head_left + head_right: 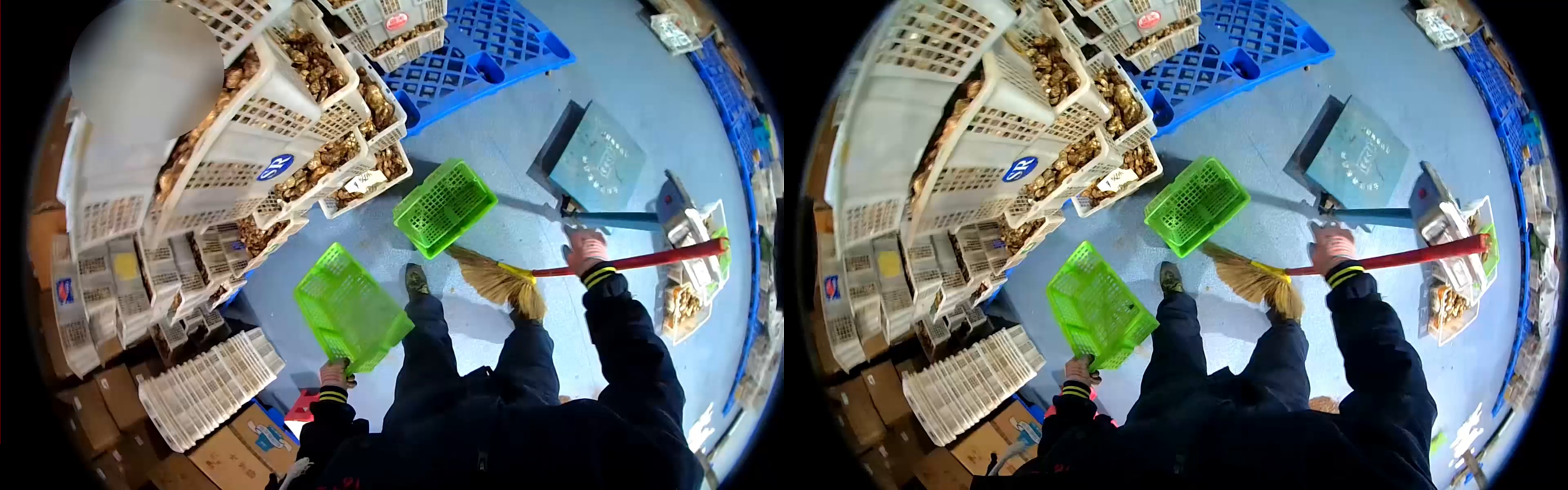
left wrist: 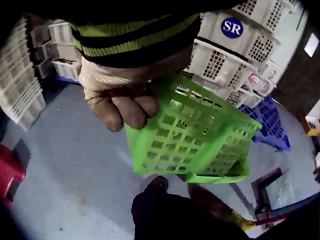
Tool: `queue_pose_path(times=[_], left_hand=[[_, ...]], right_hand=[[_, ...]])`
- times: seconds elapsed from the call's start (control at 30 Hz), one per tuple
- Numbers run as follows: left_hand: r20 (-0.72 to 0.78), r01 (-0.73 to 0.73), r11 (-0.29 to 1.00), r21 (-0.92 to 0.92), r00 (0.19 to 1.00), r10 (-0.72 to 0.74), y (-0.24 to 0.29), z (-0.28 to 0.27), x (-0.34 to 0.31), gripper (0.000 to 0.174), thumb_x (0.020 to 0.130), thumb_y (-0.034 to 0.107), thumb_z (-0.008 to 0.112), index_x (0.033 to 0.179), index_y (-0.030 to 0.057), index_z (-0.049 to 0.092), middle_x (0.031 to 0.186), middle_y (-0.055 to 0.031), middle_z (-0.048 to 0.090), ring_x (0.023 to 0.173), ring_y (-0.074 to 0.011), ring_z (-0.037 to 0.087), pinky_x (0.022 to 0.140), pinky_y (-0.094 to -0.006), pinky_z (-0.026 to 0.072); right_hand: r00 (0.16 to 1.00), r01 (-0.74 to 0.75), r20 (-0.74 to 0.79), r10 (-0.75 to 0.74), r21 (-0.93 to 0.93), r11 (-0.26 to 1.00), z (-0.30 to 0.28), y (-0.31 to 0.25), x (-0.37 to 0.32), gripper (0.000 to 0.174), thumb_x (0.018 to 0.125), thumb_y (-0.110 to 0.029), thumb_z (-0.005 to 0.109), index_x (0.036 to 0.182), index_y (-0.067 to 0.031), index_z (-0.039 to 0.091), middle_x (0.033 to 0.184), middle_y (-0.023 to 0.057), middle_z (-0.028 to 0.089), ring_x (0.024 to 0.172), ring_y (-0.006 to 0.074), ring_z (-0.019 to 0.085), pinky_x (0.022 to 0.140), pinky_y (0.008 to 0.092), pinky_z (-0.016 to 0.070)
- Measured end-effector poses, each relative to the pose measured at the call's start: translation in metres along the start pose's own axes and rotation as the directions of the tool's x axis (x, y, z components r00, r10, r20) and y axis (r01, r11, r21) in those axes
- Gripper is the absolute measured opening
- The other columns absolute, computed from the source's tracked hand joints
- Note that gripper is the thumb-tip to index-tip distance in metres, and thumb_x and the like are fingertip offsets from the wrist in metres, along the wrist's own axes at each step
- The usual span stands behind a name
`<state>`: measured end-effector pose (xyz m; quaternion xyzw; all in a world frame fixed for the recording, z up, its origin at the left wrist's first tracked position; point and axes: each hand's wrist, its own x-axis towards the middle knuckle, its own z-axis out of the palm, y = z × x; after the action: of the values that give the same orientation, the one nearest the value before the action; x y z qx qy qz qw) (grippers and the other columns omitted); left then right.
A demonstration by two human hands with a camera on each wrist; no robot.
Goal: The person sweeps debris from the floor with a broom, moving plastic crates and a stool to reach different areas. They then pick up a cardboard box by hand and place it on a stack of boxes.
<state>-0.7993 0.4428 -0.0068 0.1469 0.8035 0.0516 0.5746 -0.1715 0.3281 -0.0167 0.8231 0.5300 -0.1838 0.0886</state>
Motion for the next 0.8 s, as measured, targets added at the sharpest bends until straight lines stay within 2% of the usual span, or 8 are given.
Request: queue_pose_path(times=[0.17,0.27,0.37,0.47,0.53,0.67,0.77,0.8], left_hand=[[0.12,-0.233,0.952,0.197,0.97,0.212,0.047,-0.011,0.032,0.018,0.079,0.016,0.062,0.089,0.0051,0.052,0.06,-0.008,0.052,0.039,-0.019,0.046,0.031,-0.0329,0.0358],[0.135,-0.334,0.923,0.19,0.94,0.312,0.029,-0.036,0.084,0.022,0.079,0.014,0.065,0.095,0.0037,0.055,0.062,-0.0044,0.056,0.036,-0.0164,0.049,0.029,-0.031,0.0392],[0.132,-0.364,0.891,0.273,0.931,0.34,0.055,-0.042,0.077,0.023,0.08,0.011,0.064,0.1,0.0025,0.057,0.076,-0.0015,0.061,0.06,-0.0086,0.055,0.049,-0.0217,0.0438],[0.081,-0.446,0.844,0.299,0.893,0.443,0.088,-0.023,0.047,0.021,0.082,0.005,0.061,0.102,0.0019,0.057,0.083,-0.0017,0.061,0.069,-0.0072,0.056,0.058,-0.0187,0.0444],[0.085,-0.447,0.835,0.321,0.892,0.445,0.086,-0.041,0.067,0.022,0.082,0.0,0.059,0.104,0.0012,0.057,0.089,-0.0032,0.062,0.074,-0.0084,0.057,0.062,-0.0185,0.0457],[0.137,-0.411,0.87,0.271,0.912,0.388,0.108,-0.031,0.063,0.024,0.084,0.001,0.056,0.107,0.0003,0.057,0.093,-0.0053,0.062,0.081,-0.0107,0.058,0.068,-0.0211,0.0464],[0.186,-0.508,0.666,0.546,0.849,0.495,0.111,-0.012,0.069,0.029,0.085,0.01,0.057,0.112,0.0006,0.056,0.096,-0.0069,0.063,0.084,-0.0125,0.058,0.072,-0.0244,0.0468],[0.284,-0.6,0.428,0.676,0.748,0.6,0.116,-0.007,0.07,0.036,0.081,0.019,0.061,0.113,0.0039,0.056,0.087,-0.012,0.065,0.075,-0.0202,0.062,0.067,-0.0318,0.0489]], right_hand=[[0.946,-0.103,0.31,-0.091,0.556,0.825,0.03,-0.144,0.116,0.073,0.08,-0.029,0.057,0.142,-0.0279,0.018,0.122,0.0245,0.049,0.111,0.0385,0.049,0.094,0.0416,0.0399],[0.941,-0.157,0.307,-0.143,0.768,0.621,0.138,-0.207,0.209,0.07,0.081,-0.032,0.058,0.142,-0.0248,0.022,0.133,0.0221,0.041,0.123,0.0348,0.04,0.102,0.0375,0.0329],[0.944,-0.155,0.244,-0.22,0.922,0.355,0.181,-0.26,0.265,0.07,0.082,-0.029,0.059,0.142,-0.0224,0.023,0.139,0.0196,0.035,0.128,0.0327,0.034,0.106,0.0358,0.0272],[0.882,-0.297,0.384,-0.273,0.903,0.31,0.212,-0.289,0.301,0.067,0.083,-0.026,0.058,0.141,-0.0169,0.024,0.137,0.0179,0.037,0.128,0.03,0.035,0.104,0.0357,0.0306],[0.906,-0.384,0.42,-0.043,0.862,0.331,0.242,-0.298,0.31,0.055,0.083,-0.025,0.057,0.134,-0.0133,0.04,0.131,0.0123,0.047,0.122,0.0258,0.044,0.099,0.0325,0.0362],[0.985,-0.137,0.103,0.139,0.955,0.265,0.226,-0.264,0.247,0.037,0.083,-0.022,0.057,0.116,-0.0032,0.056,0.113,0.0132,0.061,0.107,0.0252,0.056,0.092,0.0311,0.0404],[0.939,-0.018,0.18,0.292,0.875,-0.483,0.189,-0.218,0.185,0.02,0.086,-0.004,0.054,0.104,0.0012,0.059,0.099,0.0053,0.062,0.092,0.0114,0.055,0.083,0.0232,0.0426],[0.927,0.013,0.073,0.367,0.974,-0.228,0.155,-0.197,0.157,0.019,0.086,-0.003,0.055,0.105,0.0002,0.057,0.098,0.0053,0.061,0.089,0.0111,0.055,0.081,0.0231,0.0426]])
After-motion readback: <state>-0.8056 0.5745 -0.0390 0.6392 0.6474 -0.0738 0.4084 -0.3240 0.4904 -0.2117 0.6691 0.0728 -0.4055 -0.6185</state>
